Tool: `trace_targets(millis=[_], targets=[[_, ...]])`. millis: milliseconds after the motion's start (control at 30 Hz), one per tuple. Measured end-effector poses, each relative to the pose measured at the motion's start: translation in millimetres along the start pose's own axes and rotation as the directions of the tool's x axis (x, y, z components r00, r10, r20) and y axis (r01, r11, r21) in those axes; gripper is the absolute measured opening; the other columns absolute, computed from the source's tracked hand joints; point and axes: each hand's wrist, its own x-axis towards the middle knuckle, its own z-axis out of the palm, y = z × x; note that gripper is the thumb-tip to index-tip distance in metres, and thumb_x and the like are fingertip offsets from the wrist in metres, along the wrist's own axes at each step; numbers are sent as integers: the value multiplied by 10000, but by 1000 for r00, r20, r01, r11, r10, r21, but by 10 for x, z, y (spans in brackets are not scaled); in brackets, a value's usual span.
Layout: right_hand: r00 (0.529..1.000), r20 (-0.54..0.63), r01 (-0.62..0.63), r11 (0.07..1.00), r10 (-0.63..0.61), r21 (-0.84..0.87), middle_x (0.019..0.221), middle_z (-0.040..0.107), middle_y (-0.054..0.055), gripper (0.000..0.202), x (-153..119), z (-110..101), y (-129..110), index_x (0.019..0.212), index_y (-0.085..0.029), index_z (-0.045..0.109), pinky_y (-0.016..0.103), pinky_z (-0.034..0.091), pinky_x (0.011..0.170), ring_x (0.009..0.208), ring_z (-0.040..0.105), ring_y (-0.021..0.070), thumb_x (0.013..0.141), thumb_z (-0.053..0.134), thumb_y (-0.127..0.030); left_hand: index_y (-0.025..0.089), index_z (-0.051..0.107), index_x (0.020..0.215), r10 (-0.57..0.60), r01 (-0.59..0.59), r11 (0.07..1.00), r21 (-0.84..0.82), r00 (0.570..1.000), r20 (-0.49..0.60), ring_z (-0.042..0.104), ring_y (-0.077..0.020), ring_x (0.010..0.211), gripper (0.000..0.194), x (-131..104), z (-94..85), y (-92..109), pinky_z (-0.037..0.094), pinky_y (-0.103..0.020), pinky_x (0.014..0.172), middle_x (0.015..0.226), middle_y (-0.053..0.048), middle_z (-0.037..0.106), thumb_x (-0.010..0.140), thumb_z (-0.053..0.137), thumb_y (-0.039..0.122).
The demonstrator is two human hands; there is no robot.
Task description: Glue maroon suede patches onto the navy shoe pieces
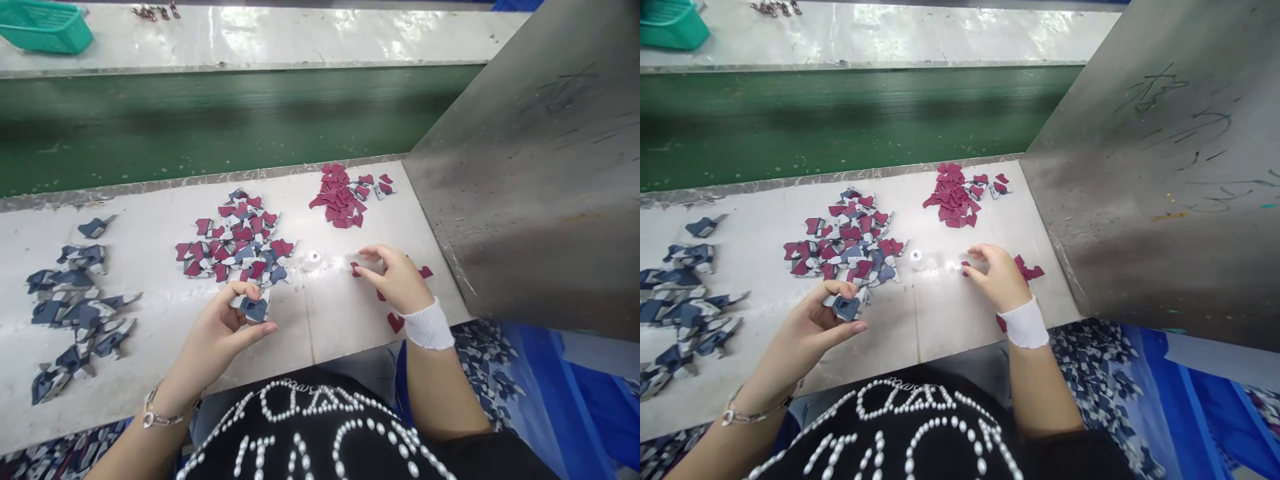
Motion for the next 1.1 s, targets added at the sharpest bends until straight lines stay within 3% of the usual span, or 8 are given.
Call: trace_targets(millis=[133,333,567,800,900,967,1033,1100], targets=[[990,60,-116,984,124,-132,1147,672,70,254,1,-23,162,1132,-169,652,427,576,863,977,668,210,967,655,-363,241,571,1009,15,-15,1000,6,998,57,566,-86,681,293,14,64,15,555,-219,595,999,-1,532,825,792,295],[980,123,-138,980,156,-142,1059,687,51,229,49,102,-20,1079,-158,658,395,582,816,904,676,188,971,652,-360,257,575,1026,100,-97,994,-60,993,63,594,-93,780,281,12,162,53,587,-206,704,966,9,548,841,785,229],[981,192,-51,993,30,106,792,762,19,144,-226,-32,-364,1013,-223,716,396,565,765,748,719,215,931,604,-261,229,611,936,250,-253,967,-24,964,-92,635,-123,827,360,-26,139,38,599,-199,663,959,-6,601,708,884,170],[915,377,-14,923,-144,385,976,801,28,190,-424,-106,-782,1061,-263,740,349,613,804,905,759,217,903,687,-356,223,639,981,423,-414,906,87,895,-142,682,-156,889,338,-31,128,24,622,-231,684,960,-28,668,740,851,116],[907,391,-41,891,-156,451,861,786,4,106,-417,-71,-894,964,-267,741,316,598,745,796,749,186,911,708,-353,221,643,1004,481,-464,876,135,863,-155,679,-159,918,342,-36,116,6,622,-259,749,963,-27,678,751,843,107],[905,399,-70,877,-144,475,828,774,-17,132,-401,-36,-954,1051,-286,717,301,585,745,787,742,170,927,702,-329,222,646,1020,507,-479,859,182,845,-168,672,-161,960,345,-42,105,-12,610,-277,819,980,-27,680,759,836,100],[893,427,-99,861,-144,499,900,781,-22,184,-379,0,-1012,1121,-304,690,294,585,795,863,742,165,938,694,-323,223,650,1031,527,-484,844,231,830,-183,664,-167,998,347,-45,96,-32,595,-301,877,999,-30,681,764,832,98],[882,439,-100,842,-172,531,988,778,-14,96,-353,35,-1072,1028,-293,710,299,576,853,943,731,168,939,696,-324,227,652,1035,544,-488,830,268,815,-201,660,-173,1009,349,-47,89,-54,590,-319,890,1008,-32,681,764,831,96]])
